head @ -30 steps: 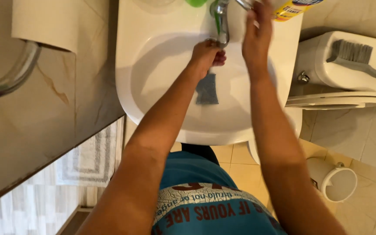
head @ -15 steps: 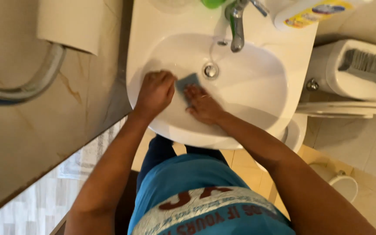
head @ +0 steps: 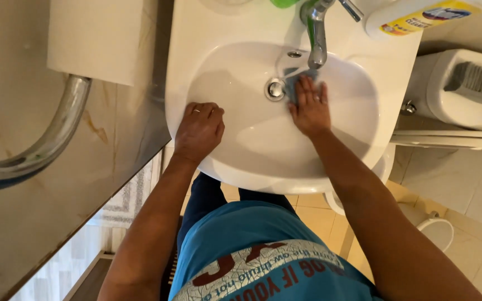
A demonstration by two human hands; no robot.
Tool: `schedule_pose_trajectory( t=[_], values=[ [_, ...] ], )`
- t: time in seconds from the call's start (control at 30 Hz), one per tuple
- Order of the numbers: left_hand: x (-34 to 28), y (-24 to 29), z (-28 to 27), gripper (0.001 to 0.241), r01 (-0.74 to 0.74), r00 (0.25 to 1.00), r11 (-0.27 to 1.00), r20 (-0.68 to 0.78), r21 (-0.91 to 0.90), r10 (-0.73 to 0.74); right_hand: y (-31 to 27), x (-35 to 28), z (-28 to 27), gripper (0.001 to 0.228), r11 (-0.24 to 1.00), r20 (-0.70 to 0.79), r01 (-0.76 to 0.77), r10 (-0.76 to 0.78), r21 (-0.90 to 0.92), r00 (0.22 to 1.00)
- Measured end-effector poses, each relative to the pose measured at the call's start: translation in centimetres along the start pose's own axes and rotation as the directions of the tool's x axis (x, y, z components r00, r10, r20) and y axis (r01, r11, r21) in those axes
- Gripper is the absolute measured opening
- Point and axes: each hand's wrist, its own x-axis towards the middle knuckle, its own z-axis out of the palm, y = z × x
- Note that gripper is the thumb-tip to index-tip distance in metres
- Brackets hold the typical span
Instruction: The person cleans a white bathroom sink using a blue scrubbing sponge. They turn on the faucet, wet the sponge, and scrub the sink basin, faucet, and surrounding surfaces. The person repeatedly rinses the sponge under running water and continues scrubbing different areas of the sink.
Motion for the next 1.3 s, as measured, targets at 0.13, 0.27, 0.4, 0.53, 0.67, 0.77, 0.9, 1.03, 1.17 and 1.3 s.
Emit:
schedule_pose_trajectory(
  t=[0.13, 0.27, 0.4, 0.53, 0.67, 0.77, 0.9, 1.03, 1.17, 1.3],
  values=[
    [0.2, 0.0, 0.4, 0.014, 0.017, 0.999, 1.000, 0.044, 0.000, -0.017, -3.4, -2.5, 2.1, 0.068, 0.997, -0.259, -0.032, 0.049, 0.070, 0.965],
    [0.5, 0.1, -0.3, 0.014, 0.022, 0.995, 1.000, 0.097, 0.020, -0.024, -9.0, -0.7, 1.2, 0.060, 0.844, -0.217, 0.390, -0.329, 0.369, 0.919],
    [0.7, 0.3, -0.7, 0.015, 0.025, 0.997, 0.999, 0.072, 0.038, -0.027, -13.5, 6.6, 3.8, 0.074, 0.860, -0.263, 0.502, -0.465, 0.096, 0.845],
    [0.6, 0.5, -0.1, 0.016, 0.025, 0.998, 0.999, 0.055, 0.029, -0.026, -19.0, 5.2, 0.4, 0.082, 0.717, 0.012, -0.011, 0.005, 0.697, 1.000],
    [0.3, 0.0, 0.5, 0.017, -0.013, 0.998, 0.997, 0.056, 0.075, 0.009, -13.4, -5.7, -1.4, 0.044, 0.494, 0.141, 0.022, -0.289, 0.869, 0.947],
    [0.1, 0.1, 0.2, 0.012, 0.029, 0.993, 0.997, 0.115, 0.074, -0.038, -3.7, -10.5, -7.3, 0.025, 0.738, 0.226, 0.087, -0.314, 0.669, 0.922],
    [-0.1, 0.2, 0.4, 0.011, 0.011, 0.987, 0.995, 0.160, 0.102, -0.028, 8.0, -9.2, 0.1, 0.031, 0.981, 0.152, 0.149, -0.130, -0.123, 0.980],
    [0.0, 0.5, 0.1, 0.011, 0.037, 0.983, 0.995, 0.175, 0.088, -0.052, 7.5, 0.5, 4.3, 0.030, 0.767, 0.134, -0.297, 0.270, 0.569, 0.953],
    [0.5, 0.6, -0.4, 0.007, 0.049, 0.985, 0.998, 0.166, 0.027, -0.053, -2.4, 7.9, -5.4, 0.022, -0.664, 0.585, -0.154, 0.495, 0.731, 0.643],
    [-0.2, 0.0, 0.4, 0.007, 0.036, 0.984, 0.999, 0.174, 0.031, -0.041, -8.1, 7.7, -10.9, 0.017, -0.900, 0.491, 0.052, 0.284, 0.434, 0.823]
  ],
)
